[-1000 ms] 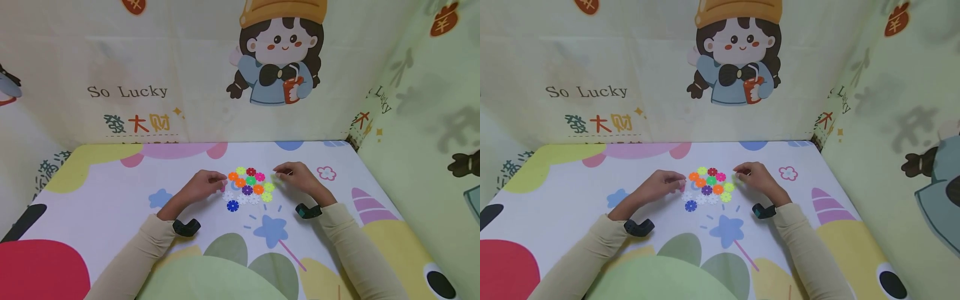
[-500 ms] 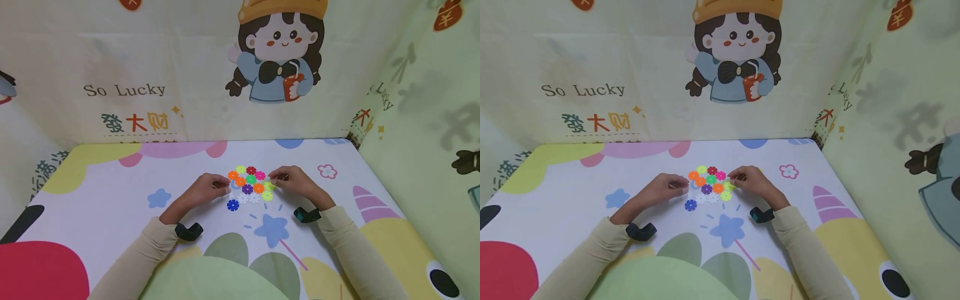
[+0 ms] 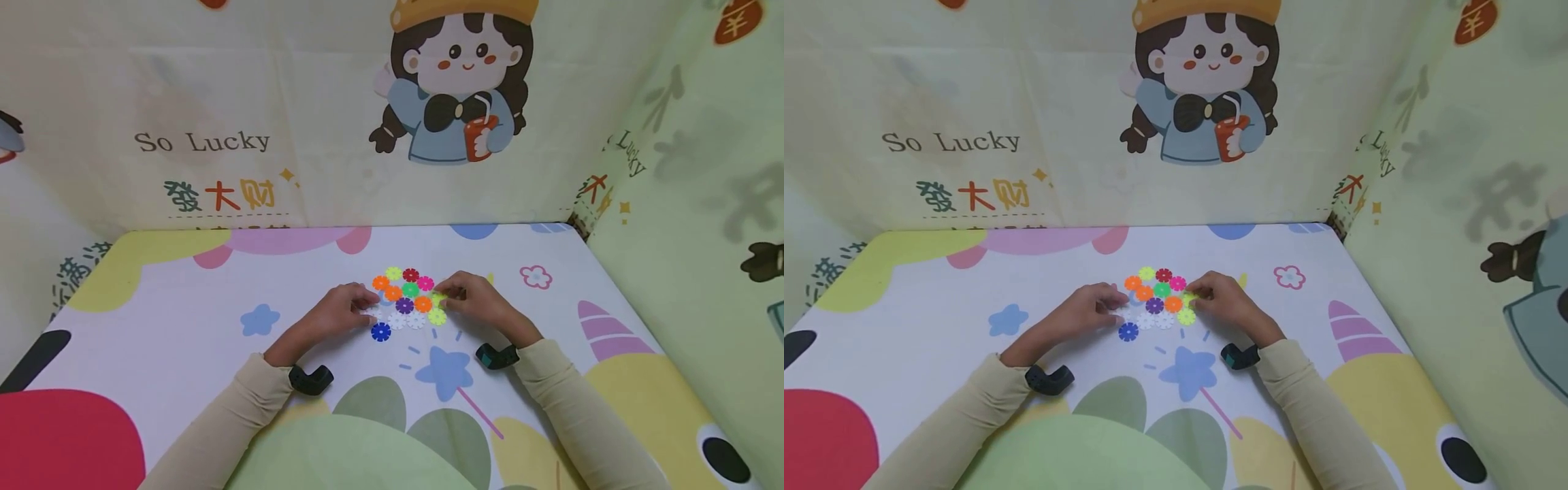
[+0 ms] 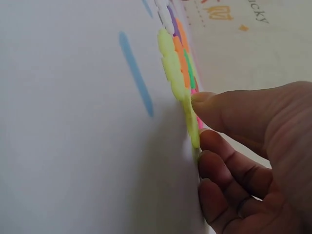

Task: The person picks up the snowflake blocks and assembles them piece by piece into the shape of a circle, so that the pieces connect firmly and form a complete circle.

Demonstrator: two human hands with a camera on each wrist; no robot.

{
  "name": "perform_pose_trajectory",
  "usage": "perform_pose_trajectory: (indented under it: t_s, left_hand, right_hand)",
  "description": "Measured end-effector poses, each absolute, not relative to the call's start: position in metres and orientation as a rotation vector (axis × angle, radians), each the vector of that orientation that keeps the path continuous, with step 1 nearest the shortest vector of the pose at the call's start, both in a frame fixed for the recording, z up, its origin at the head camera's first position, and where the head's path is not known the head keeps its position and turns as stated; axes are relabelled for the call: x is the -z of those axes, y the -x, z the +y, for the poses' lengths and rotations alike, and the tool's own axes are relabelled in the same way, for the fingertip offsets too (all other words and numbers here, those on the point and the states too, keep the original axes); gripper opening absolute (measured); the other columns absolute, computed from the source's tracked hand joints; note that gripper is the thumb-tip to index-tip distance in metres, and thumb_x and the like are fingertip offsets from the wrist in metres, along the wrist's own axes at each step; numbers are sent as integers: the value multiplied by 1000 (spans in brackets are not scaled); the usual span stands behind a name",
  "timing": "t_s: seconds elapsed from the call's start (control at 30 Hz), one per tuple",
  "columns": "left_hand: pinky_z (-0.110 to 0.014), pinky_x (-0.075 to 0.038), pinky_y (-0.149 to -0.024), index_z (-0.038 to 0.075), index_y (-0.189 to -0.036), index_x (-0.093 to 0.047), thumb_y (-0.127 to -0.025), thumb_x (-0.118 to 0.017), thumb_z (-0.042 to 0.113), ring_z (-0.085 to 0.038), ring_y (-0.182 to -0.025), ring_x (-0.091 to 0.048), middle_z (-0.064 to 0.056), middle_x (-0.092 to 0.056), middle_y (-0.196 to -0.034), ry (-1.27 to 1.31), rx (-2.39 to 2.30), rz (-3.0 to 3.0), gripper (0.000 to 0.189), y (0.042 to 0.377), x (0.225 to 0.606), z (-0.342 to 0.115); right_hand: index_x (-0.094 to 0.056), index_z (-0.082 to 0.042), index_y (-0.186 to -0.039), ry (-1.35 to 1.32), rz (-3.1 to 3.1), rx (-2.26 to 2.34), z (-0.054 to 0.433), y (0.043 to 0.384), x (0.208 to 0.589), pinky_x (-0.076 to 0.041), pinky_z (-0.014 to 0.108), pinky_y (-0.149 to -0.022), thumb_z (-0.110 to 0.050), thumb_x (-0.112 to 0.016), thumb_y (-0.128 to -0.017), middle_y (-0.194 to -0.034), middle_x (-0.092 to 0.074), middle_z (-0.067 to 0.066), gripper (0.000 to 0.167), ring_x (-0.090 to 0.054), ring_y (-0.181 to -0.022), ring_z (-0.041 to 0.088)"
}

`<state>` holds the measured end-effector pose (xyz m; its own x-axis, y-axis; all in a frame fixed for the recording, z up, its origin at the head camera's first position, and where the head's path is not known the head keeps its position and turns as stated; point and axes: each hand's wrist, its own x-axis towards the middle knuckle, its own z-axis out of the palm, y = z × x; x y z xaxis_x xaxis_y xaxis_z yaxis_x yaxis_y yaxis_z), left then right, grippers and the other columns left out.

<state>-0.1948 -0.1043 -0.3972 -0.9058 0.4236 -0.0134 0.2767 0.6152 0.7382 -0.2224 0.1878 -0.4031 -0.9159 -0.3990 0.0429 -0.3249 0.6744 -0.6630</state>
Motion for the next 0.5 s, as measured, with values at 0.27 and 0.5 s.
perform_pose_trajectory:
  t_s: [0.27,0.5]
  left_hand:
    - [-31,-45,-82,2,-113,-71,-80,-79,4,-17,-85,-54,-1,-59,-89,-642,-1105,2697,34,194,399,-102]
    - [-45,-34,-99,0,-118,-69,-82,-76,2,-20,-84,-50,-4,-53,-89,-556,-1083,2681,36,193,398,-100]
  right_hand:
    - [-72,-4,-113,627,2785,1032,186,222,404,-50,32,-75,-6,-76,-84,-100,-61,6,29,-53,-86,22]
    - [-72,-4,-113,595,2791,1002,184,222,404,-50,31,-75,-7,-76,-85,-105,-57,9,29,-53,-87,22]
